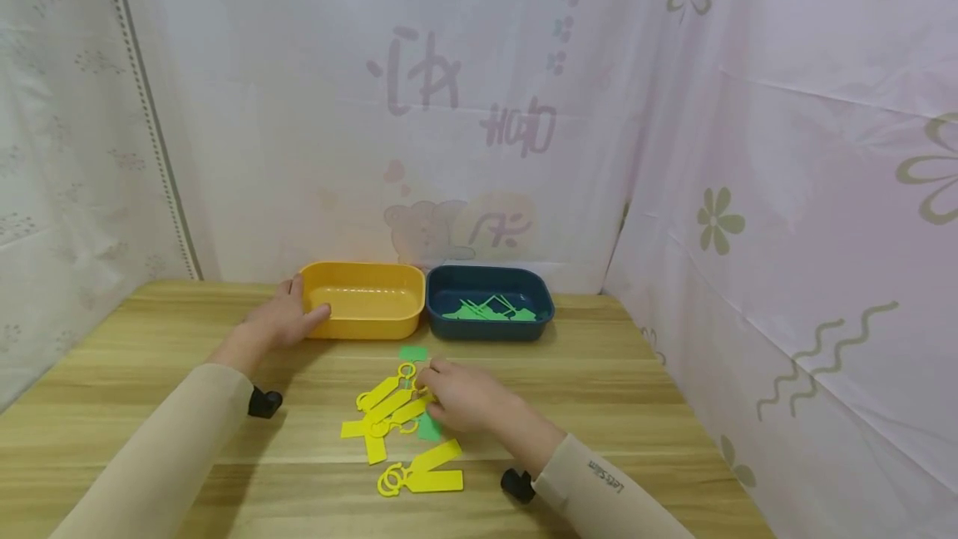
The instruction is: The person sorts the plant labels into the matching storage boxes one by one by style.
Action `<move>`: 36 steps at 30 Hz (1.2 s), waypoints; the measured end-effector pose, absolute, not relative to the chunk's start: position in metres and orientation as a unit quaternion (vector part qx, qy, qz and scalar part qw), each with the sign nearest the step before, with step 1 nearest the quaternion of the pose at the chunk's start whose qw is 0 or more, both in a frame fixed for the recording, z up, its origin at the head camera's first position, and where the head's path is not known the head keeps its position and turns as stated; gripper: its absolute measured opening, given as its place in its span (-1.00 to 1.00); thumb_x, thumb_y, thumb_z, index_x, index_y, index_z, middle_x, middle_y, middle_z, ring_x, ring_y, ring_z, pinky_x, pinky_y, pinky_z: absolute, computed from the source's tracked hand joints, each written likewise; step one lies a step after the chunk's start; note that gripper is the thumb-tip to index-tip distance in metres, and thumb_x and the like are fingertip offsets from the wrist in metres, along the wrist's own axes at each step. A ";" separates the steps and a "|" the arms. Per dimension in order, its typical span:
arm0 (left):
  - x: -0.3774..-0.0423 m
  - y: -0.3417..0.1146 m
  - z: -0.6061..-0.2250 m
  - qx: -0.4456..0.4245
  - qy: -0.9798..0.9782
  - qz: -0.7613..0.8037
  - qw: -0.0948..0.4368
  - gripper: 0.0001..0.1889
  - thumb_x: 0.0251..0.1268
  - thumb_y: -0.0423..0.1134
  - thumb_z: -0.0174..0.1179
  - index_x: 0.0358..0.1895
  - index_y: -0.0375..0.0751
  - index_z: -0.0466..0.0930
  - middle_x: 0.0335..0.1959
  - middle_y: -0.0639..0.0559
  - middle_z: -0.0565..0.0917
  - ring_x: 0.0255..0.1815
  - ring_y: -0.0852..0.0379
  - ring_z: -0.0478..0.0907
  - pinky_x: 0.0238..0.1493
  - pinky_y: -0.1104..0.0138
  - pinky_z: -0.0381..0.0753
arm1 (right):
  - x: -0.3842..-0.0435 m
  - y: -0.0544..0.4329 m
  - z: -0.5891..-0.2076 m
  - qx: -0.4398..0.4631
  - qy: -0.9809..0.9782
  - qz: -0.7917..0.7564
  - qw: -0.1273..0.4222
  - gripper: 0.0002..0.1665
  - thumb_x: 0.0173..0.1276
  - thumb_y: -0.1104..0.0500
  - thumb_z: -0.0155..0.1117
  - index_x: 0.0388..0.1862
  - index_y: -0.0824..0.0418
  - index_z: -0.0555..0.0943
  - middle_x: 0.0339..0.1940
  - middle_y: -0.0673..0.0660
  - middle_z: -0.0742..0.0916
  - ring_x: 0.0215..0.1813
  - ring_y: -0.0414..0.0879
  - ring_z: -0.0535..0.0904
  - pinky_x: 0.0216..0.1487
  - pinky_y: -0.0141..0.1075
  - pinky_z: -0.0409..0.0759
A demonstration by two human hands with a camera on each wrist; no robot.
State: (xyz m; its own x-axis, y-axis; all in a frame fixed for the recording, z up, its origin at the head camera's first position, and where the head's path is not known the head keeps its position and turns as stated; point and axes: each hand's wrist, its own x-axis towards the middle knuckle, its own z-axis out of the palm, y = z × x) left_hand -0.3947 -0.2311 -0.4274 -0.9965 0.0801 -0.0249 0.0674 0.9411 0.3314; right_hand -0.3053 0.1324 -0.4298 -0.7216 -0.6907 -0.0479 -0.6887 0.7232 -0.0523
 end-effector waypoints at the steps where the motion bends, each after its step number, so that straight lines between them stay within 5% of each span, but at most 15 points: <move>1: -0.395 -0.231 -0.427 0.038 0.985 0.167 0.019 0.14 0.64 0.36 -0.20 0.73 -0.61 -0.38 0.75 -0.64 -0.11 0.41 -0.67 0.51 0.33 -0.45 0.53 | -0.305 0.133 -0.429 -0.370 0.929 -0.012 0.030 -0.66 0.58 -0.08 0.41 0.23 -0.06 0.70 0.00 -0.11 0.66 -0.22 -0.26 0.52 -0.11 -0.39 0.61; 9: -0.396 -0.233 -0.429 0.035 0.984 0.172 0.023 0.15 0.64 0.37 -0.21 0.73 -0.60 -0.41 0.76 -0.63 -0.13 0.47 -0.68 0.45 0.38 -0.48 0.47 | -0.297 0.132 -0.418 -0.348 0.932 -0.013 0.097 -0.51 0.27 -0.39 0.61 -0.07 -0.13 0.69 -0.25 -0.19 0.60 -0.28 -0.26 0.50 -0.21 -0.35 0.50; 25: -0.396 -0.232 -0.429 0.033 0.983 0.178 0.022 0.14 0.64 0.37 -0.19 0.74 -0.58 -0.40 0.77 -0.61 -0.12 0.44 -0.66 0.48 0.36 -0.47 0.50 | -0.296 0.130 -0.413 -0.375 0.920 -0.009 0.112 -0.62 0.33 -0.31 0.53 -0.05 -0.17 0.74 -0.22 -0.23 0.67 -0.23 -0.27 0.53 -0.18 -0.35 0.55; 36: -0.394 -0.231 -0.427 0.035 0.984 0.175 0.021 0.15 0.63 0.39 -0.19 0.74 -0.58 -0.39 0.76 -0.62 -0.11 0.43 -0.66 0.50 0.37 -0.46 0.49 | -0.296 0.131 -0.409 -0.419 0.903 -0.049 0.082 -0.90 0.44 -0.04 0.40 -0.12 -0.16 0.77 -0.23 -0.25 0.76 -0.29 -0.34 0.56 -0.20 -0.43 0.58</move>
State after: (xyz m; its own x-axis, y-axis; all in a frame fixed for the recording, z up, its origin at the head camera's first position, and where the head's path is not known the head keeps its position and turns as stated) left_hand -0.3936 -0.2314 -0.4273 -0.9966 0.0769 -0.0292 0.0621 0.9361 0.3462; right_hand -0.2963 0.1314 -0.4088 -0.6360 -0.7644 -0.1060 -0.7483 0.6444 -0.1573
